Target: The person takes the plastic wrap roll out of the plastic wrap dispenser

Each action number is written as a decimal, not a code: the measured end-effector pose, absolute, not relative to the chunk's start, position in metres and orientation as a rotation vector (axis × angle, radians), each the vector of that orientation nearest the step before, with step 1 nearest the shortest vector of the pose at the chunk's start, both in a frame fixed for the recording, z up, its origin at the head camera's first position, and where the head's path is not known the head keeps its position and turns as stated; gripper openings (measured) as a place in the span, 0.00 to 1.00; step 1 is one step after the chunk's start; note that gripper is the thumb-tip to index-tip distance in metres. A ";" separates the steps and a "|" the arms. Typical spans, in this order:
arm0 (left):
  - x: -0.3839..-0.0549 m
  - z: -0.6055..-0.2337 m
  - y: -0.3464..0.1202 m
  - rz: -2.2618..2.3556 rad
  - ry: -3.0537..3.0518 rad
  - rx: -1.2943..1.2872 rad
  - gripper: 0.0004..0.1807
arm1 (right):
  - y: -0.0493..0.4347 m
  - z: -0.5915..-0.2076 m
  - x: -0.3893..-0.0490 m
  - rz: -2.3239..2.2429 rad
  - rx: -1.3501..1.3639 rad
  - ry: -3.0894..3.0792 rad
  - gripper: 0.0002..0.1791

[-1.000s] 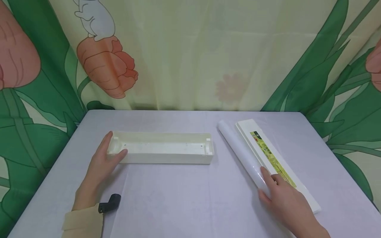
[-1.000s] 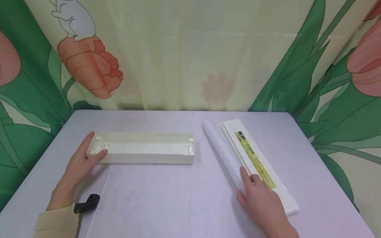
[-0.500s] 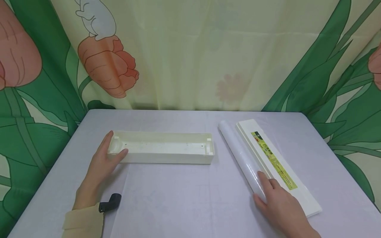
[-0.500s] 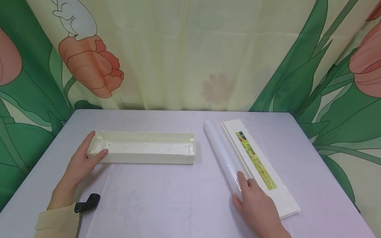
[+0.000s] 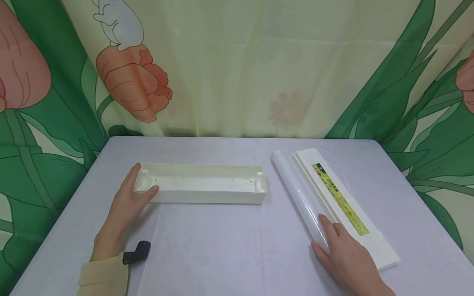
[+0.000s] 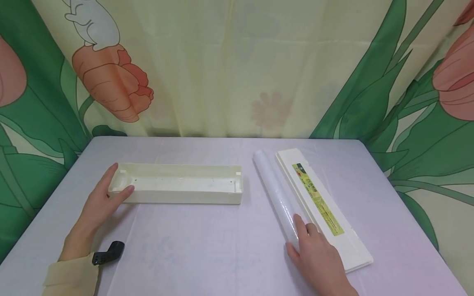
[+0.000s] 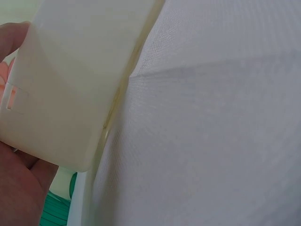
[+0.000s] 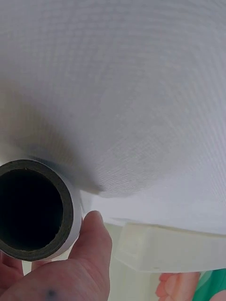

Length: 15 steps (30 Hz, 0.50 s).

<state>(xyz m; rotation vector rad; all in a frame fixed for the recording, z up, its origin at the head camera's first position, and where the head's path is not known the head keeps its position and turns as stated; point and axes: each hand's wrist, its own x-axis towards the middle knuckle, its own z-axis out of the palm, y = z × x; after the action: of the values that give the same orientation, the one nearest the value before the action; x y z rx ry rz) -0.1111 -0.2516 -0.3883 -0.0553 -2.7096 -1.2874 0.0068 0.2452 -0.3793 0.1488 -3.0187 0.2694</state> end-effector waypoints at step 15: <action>-0.111 -0.388 -0.252 -1.316 -2.712 -0.047 0.49 | 0.251 -0.376 0.005 0.254 0.135 -3.044 0.47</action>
<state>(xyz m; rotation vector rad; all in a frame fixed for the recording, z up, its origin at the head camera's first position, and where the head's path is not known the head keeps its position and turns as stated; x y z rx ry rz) -0.1114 -0.2522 -0.3883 -0.0473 -2.7117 -1.3159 0.0050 0.2506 -0.3759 0.1353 -3.0445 0.2543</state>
